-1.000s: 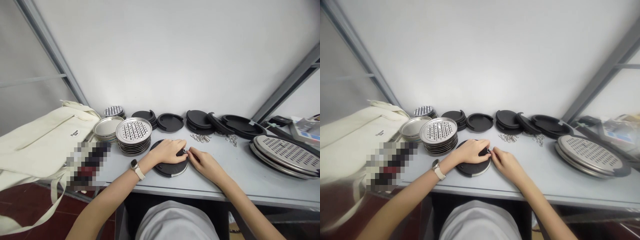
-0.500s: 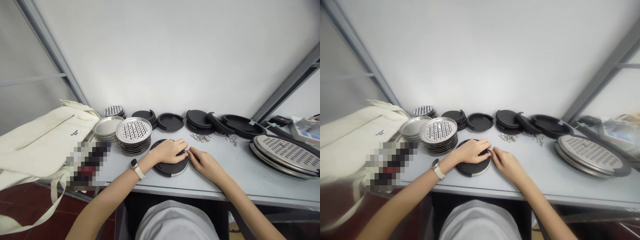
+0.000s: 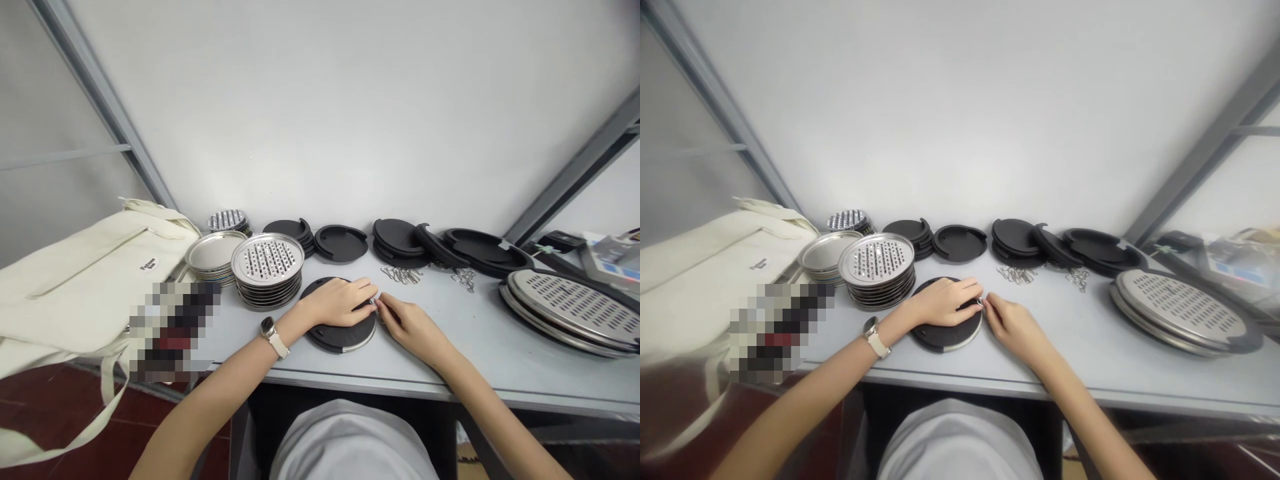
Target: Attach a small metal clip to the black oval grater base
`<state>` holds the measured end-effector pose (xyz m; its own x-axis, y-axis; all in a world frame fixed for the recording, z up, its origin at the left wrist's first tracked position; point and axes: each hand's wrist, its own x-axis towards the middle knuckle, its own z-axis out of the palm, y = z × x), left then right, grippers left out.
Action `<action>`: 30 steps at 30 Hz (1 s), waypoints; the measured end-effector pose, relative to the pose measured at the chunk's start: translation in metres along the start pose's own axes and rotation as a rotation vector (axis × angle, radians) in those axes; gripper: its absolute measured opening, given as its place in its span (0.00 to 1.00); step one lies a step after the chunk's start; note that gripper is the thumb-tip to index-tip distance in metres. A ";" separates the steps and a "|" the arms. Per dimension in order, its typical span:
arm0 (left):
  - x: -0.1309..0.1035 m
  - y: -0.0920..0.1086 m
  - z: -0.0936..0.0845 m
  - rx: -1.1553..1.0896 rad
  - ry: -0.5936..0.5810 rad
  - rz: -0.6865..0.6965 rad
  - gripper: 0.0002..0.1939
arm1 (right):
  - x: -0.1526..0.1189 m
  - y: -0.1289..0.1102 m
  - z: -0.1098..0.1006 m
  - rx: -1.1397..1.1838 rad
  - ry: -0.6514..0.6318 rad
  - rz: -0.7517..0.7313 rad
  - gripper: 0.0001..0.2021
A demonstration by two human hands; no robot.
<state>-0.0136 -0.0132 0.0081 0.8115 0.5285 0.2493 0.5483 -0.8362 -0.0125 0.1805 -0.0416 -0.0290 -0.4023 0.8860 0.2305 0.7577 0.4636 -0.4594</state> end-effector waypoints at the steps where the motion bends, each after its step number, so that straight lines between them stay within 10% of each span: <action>1: 0.000 0.000 0.000 -0.006 -0.002 -0.005 0.11 | 0.000 0.000 0.000 -0.001 0.000 -0.002 0.12; 30: 0.001 0.000 0.001 -0.150 0.001 -0.029 0.10 | -0.001 -0.001 -0.001 -0.007 0.006 -0.018 0.12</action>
<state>-0.0129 -0.0122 0.0072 0.7954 0.5527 0.2486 0.5353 -0.8331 0.1392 0.1808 -0.0426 -0.0279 -0.4129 0.8776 0.2435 0.7541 0.4793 -0.4489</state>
